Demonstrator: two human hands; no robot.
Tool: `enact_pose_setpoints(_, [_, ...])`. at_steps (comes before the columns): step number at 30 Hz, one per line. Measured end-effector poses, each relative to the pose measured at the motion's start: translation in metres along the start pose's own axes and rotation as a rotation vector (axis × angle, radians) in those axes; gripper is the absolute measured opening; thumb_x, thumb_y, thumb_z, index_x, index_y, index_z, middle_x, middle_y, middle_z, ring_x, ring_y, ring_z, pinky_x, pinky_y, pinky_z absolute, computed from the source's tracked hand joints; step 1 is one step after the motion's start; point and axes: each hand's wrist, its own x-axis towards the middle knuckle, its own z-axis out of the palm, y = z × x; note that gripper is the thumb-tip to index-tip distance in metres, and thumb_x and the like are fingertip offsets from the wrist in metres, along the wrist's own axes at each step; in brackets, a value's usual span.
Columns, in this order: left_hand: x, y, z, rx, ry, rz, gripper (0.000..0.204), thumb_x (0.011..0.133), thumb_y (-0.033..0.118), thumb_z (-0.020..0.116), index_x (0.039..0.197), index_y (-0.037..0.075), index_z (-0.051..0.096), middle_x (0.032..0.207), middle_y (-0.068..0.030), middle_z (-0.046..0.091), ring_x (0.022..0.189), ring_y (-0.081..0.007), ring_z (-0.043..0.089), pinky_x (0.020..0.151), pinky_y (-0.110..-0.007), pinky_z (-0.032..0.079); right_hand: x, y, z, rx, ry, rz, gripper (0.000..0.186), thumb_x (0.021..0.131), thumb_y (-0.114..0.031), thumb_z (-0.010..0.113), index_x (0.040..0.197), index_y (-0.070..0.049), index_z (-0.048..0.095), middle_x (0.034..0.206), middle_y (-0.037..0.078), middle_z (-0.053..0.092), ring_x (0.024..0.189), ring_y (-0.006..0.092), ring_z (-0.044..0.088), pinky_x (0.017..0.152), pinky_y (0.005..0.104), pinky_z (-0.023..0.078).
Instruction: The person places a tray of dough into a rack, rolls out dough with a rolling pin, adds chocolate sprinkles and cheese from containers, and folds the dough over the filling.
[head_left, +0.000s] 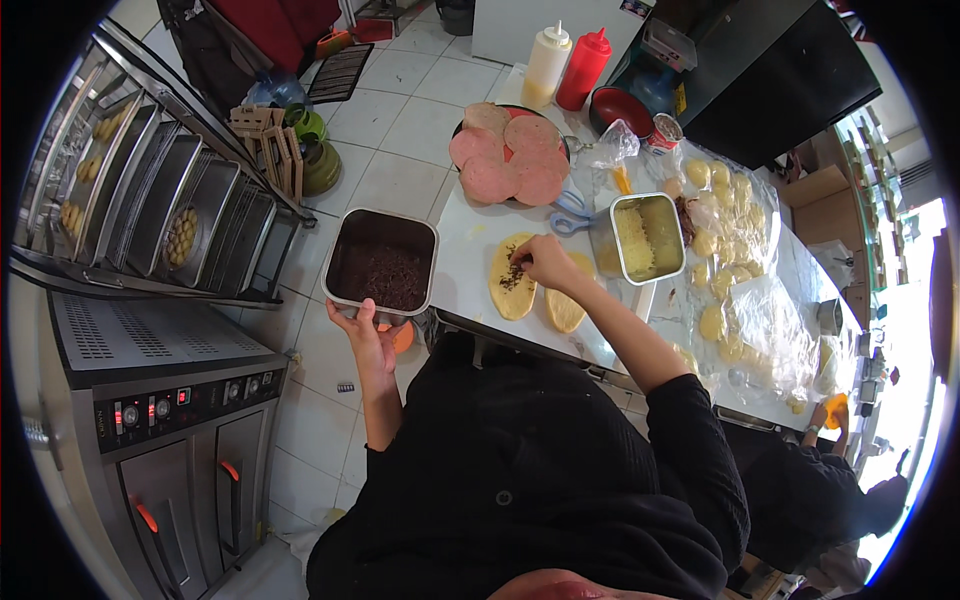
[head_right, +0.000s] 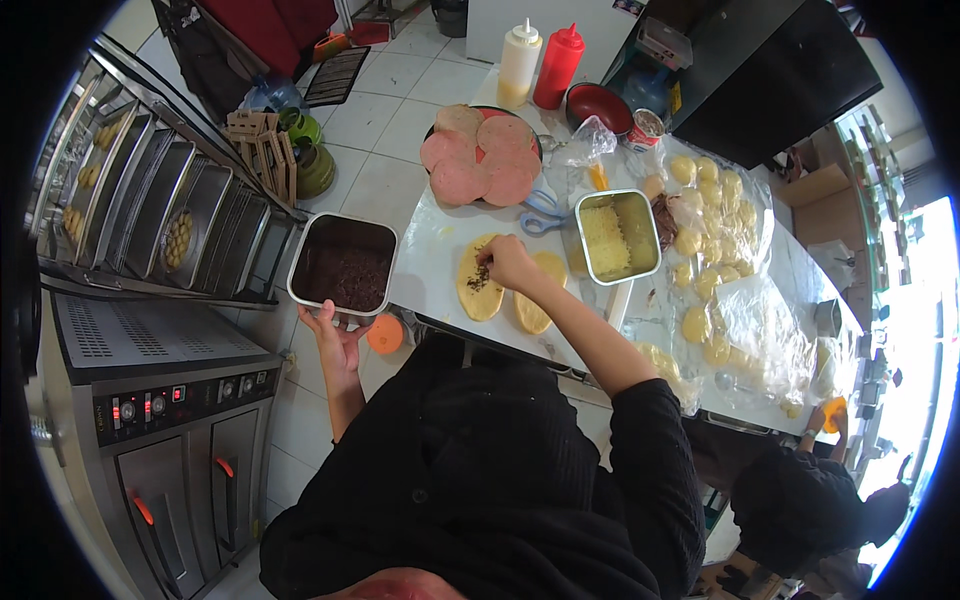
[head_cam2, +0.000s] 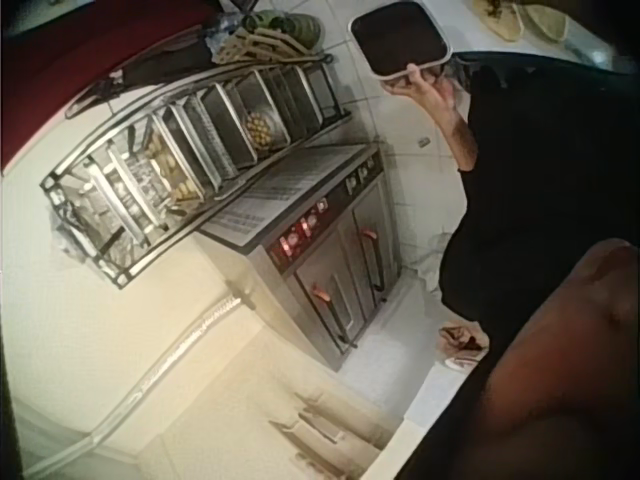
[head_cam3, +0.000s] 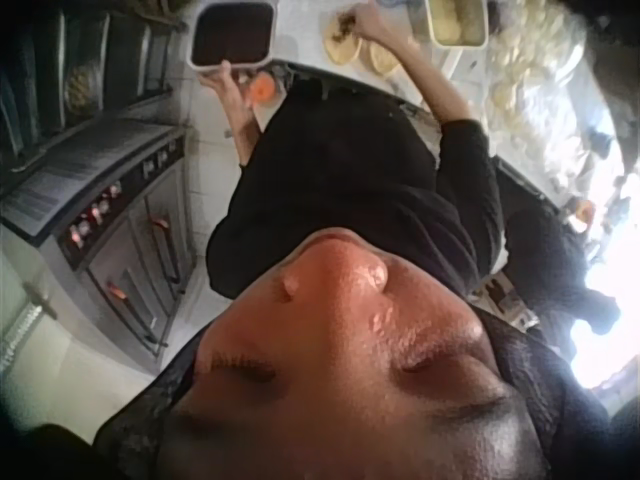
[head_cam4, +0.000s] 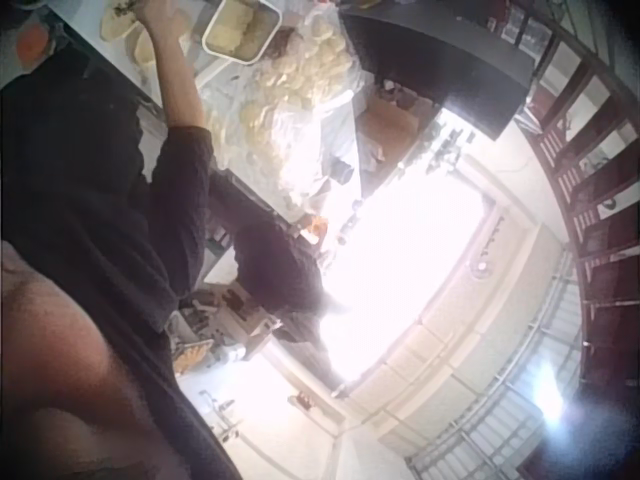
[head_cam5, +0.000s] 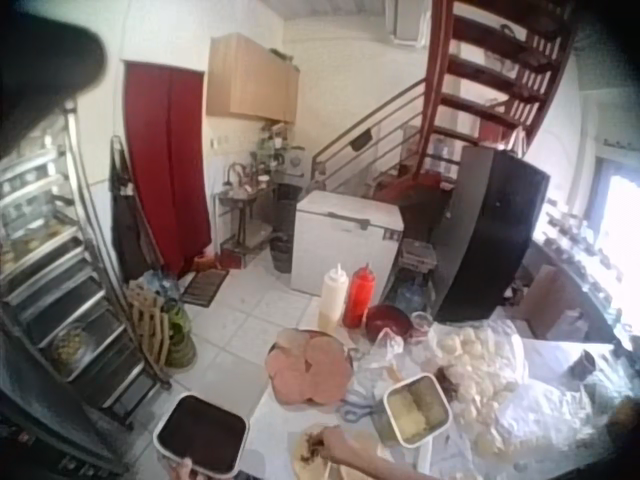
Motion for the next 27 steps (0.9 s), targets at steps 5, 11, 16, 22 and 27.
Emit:
enact_pose_setpoints(5, [-0.001,0.000,-0.002,-0.002,-0.004,0.001,0.080,0.079,0.020,0.059,0.134,0.022,0.001,0.129,-0.0122,0.024,0.112,-0.0286,0.037,0.071,-0.048,0.048,-0.020,-0.010,0.004,0.004,-0.084,-0.084,0.020,0.060,0.001,0.057,0.076,-0.006,0.067,0.078,0.014,0.063,0.077,0.0287,0.060,0.073,0.0365,0.047])
enact_pose_setpoints(11, [-0.001,0.001,0.003,0.000,-0.017,-0.003,0.081,0.079,0.022,0.060,0.134,0.023,0.000,0.129,-0.0129,0.024,0.112,-0.0285,0.037,0.072,-0.050,0.049,-0.010,-0.004,0.003,0.031,0.087,0.042,0.022,0.061,0.001,0.057,0.080,-0.005,0.066,0.078,0.014,0.063,0.075,0.0303,0.060,0.072,0.0374,0.048])
enact_pose_setpoints(16, [-0.003,-0.002,0.000,0.013,0.004,-0.009,0.081,0.080,0.022,0.059,0.134,0.024,-0.001,0.129,-0.0129,0.026,0.111,-0.0282,0.038,0.072,-0.049,0.049,-0.025,-0.011,0.003,0.162,0.028,0.011,0.019,0.062,-0.001,0.060,0.081,-0.003,0.065,0.075,0.015,0.063,0.071,0.0275,0.062,0.069,0.0345,0.049])
enact_pose_setpoints(22, [-0.003,-0.003,-0.001,0.010,-0.007,0.014,0.079,0.080,0.021,0.059,0.134,0.023,0.002,0.127,-0.0117,0.027,0.109,-0.0271,0.038,0.071,-0.047,0.049,-0.024,-0.006,0.003,0.206,0.012,0.013,0.019,0.063,-0.001,0.062,0.081,-0.002,0.065,0.074,0.015,0.064,0.069,0.0257,0.062,0.066,0.0333,0.049])
enact_pose_setpoints(27, [-0.005,-0.002,0.002,0.021,-0.005,0.027,0.078,0.080,0.021,0.059,0.134,0.023,0.003,0.127,-0.0112,0.027,0.109,-0.0270,0.038,0.070,-0.047,0.049,-0.005,0.006,-0.003,0.161,0.117,0.046,0.018,0.064,0.001,0.060,0.081,-0.003,0.066,0.073,0.015,0.063,0.068,0.0263,0.062,0.066,0.0334,0.049])
